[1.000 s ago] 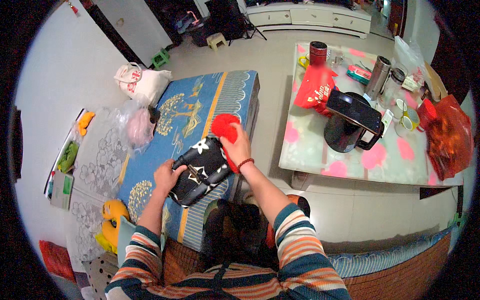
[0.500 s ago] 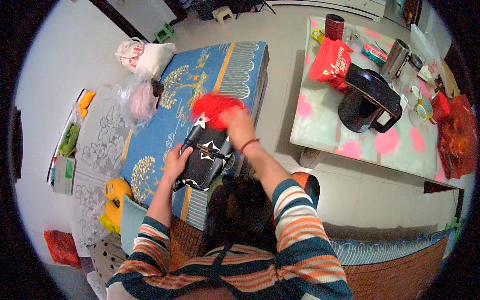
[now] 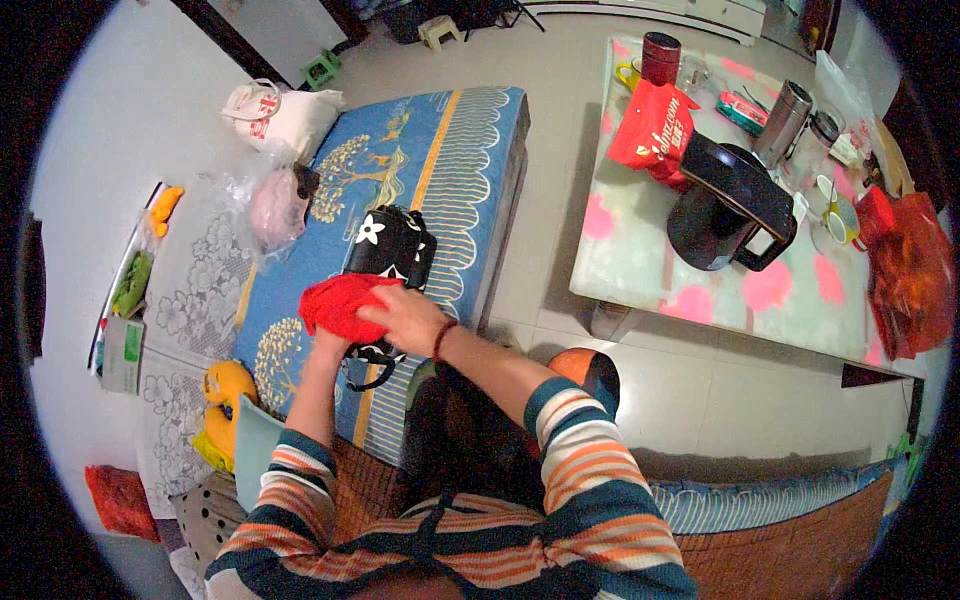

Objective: The person wipes the exterior and interior of a motorcycle helmet and a handbag using a red cloth.

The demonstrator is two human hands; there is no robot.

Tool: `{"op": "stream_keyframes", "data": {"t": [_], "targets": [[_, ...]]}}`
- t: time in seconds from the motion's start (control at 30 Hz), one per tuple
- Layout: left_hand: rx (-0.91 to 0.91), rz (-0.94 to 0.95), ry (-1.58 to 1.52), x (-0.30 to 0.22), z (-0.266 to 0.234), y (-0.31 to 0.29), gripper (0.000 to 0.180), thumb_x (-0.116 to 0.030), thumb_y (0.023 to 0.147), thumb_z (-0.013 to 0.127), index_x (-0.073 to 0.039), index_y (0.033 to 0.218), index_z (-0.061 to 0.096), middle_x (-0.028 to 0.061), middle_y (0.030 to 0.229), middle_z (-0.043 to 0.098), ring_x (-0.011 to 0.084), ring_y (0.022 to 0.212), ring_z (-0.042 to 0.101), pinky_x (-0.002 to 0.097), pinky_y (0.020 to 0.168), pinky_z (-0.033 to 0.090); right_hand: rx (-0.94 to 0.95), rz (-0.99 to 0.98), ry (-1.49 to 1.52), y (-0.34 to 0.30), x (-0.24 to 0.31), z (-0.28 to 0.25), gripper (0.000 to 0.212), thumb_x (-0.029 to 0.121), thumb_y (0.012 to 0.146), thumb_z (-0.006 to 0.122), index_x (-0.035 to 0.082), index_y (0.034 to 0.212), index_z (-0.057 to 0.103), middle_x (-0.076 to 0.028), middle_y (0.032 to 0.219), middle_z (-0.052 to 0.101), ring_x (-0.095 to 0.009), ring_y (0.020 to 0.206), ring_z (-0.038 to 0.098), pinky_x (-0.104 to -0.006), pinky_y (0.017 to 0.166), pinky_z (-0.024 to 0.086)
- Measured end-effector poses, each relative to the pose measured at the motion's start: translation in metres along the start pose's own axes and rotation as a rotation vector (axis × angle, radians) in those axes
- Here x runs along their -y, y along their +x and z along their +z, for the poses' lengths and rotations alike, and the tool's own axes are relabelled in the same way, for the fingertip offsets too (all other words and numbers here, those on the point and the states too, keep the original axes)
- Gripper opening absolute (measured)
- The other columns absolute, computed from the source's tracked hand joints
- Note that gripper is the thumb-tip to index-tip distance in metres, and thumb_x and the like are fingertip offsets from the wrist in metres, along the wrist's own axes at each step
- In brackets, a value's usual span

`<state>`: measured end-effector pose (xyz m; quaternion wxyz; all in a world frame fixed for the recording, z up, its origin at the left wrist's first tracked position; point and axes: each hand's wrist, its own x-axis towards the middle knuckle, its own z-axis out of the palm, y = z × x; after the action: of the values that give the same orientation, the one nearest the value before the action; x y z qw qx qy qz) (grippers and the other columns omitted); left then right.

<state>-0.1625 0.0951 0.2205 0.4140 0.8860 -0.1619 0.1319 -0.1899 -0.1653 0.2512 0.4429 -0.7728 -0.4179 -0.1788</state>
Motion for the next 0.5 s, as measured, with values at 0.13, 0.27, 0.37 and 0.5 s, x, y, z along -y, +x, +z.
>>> {"op": "stream_keyframes", "data": {"t": [0.13, 0.27, 0.37, 0.5], "targets": [[0.080, -0.352, 0.765, -0.102, 0.016, 0.019, 0.047, -0.037, 0.096, 0.051, -0.006, 0.130, 0.046, 0.0259, 0.100, 0.065, 0.0460, 0.081, 0.064, 0.0539, 0.071, 0.050, 0.059, 0.608, -0.295, -0.047, -0.079, -0.010, 0.026, 0.017, 0.087, 0.056, 0.012, 0.113, 0.057, -0.018, 0.117, 0.055, -0.039, 0.109, 0.054, -0.0481, 0.088, 0.048], [0.035, -0.188, 0.795, -0.117, 0.027, 0.007, 0.065, -0.036, 0.096, 0.052, -0.006, 0.147, 0.026, 0.0279, 0.133, 0.047, 0.0437, 0.095, 0.061, 0.0506, 0.076, 0.052, 0.090, 0.781, -0.324, -0.039, -0.067, -0.034, 0.045, 0.015, 0.076, 0.070, 0.014, 0.117, 0.053, -0.021, 0.115, 0.053, -0.040, 0.109, 0.054, -0.0504, 0.087, 0.050], [0.102, -0.186, 0.827, -0.133, 0.033, 0.007, 0.074, -0.035, 0.096, 0.051, -0.010, 0.154, 0.011, 0.0257, 0.150, 0.031, 0.0432, 0.102, 0.059, 0.0484, 0.081, 0.052, 0.228, 0.804, -0.386, -0.054, -0.058, -0.040, 0.051, 0.019, 0.076, 0.072, 0.015, 0.122, 0.051, -0.020, 0.118, 0.053, -0.039, 0.112, 0.054, -0.0512, 0.089, 0.049], [0.174, -0.252, 0.819, -0.142, 0.033, 0.010, 0.073, -0.035, 0.097, 0.049, -0.013, 0.154, 0.008, 0.0246, 0.149, 0.032, 0.0431, 0.105, 0.058, 0.0480, 0.083, 0.053, 0.400, 0.828, -0.376, -0.070, -0.049, -0.038, 0.059, 0.023, 0.078, 0.070, 0.019, 0.132, 0.047, -0.022, 0.124, 0.051, -0.039, 0.118, 0.052, -0.0511, 0.093, 0.047]]}}
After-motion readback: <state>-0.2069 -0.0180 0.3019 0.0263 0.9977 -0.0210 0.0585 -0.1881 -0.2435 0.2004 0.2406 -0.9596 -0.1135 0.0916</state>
